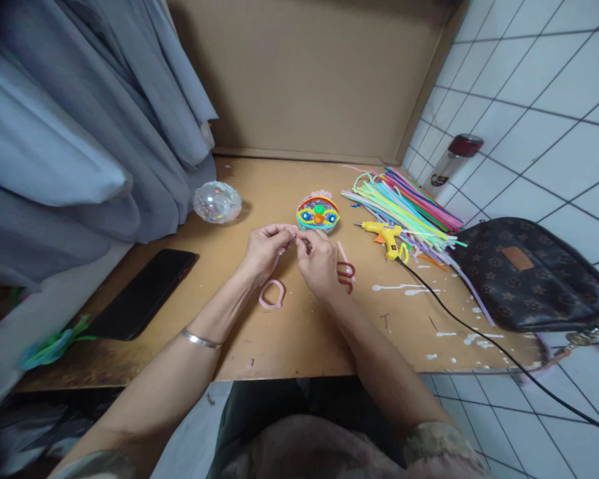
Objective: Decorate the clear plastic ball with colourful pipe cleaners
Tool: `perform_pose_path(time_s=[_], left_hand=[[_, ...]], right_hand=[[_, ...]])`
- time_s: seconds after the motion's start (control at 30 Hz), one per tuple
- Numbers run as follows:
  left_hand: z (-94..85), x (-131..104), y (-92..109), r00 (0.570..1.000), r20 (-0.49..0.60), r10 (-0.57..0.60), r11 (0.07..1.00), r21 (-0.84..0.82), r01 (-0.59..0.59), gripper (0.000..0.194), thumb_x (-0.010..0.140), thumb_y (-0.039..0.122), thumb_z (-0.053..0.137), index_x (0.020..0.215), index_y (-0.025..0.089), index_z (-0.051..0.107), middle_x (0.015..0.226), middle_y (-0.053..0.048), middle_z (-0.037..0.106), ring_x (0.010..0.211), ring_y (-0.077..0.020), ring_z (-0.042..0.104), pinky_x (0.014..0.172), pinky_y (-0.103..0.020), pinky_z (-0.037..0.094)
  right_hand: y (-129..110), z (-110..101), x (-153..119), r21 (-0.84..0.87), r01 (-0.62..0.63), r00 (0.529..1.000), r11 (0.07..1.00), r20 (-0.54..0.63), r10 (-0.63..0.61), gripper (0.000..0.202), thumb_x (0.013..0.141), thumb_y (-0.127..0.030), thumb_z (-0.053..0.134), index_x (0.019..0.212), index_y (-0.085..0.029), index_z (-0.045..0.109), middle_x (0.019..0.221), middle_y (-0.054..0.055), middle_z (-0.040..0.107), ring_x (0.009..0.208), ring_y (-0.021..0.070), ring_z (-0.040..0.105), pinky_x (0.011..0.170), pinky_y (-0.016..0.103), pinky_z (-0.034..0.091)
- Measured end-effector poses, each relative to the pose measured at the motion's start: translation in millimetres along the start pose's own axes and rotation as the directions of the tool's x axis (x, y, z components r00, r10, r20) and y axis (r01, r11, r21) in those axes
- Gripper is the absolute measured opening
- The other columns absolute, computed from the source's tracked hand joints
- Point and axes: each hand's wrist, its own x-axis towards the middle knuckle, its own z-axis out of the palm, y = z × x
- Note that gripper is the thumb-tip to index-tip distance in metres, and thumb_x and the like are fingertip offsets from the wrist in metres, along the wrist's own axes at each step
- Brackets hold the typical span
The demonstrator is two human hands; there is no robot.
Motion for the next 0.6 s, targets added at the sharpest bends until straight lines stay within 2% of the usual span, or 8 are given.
perform_pose_path(time_s=[0.17,0.37,0.6], left_hand=[[-0.7,2.2,-1.9,0.999,0.02,0.034,0.998,0.054,-0.035,0.013,0.06,0.027,0.069,0.061,0.014,0.065,0.054,0.003,0.054,0.052,-0.0065,0.043,0.054,-0.022,0.034],[-1.2,2.2,-0.6,0.997,0.076,0.032,0.993,0.108,-0.04,0.015,0.062,0.029,0.067,0.062,0.015,0.064,0.054,0.004,0.051,0.051,-0.0065,0.04,0.053,-0.022,0.032],[-1.9,-0.2,6.1,0.988,0.154,-0.012,0.985,0.174,-0.015,0.017,0.062,0.03,0.07,0.059,0.014,0.062,0.052,0.004,0.049,0.051,-0.0066,0.037,0.053,-0.023,0.028]], right_hand=[[-0.4,-2.8,0.1,-0.135,0.049,0.999,0.99,0.022,-0.047,0.015,0.087,-0.025,0.054,0.083,-0.021,0.067,0.081,0.006,0.068,0.072,0.0187,0.061,0.069,0.031,0.048],[2.2,-6.8,-0.1,-0.376,0.148,0.989,0.915,0.032,-0.147,0.024,0.096,-0.024,0.041,0.086,-0.02,0.063,0.089,0.01,0.064,0.08,0.0217,0.059,0.07,0.032,0.045],[8.3,-7.7,3.9,-0.403,0.211,0.977,0.89,0.064,-0.203,0.028,0.098,-0.023,0.035,0.091,-0.017,0.062,0.091,0.013,0.058,0.083,0.0251,0.058,0.072,0.036,0.046]])
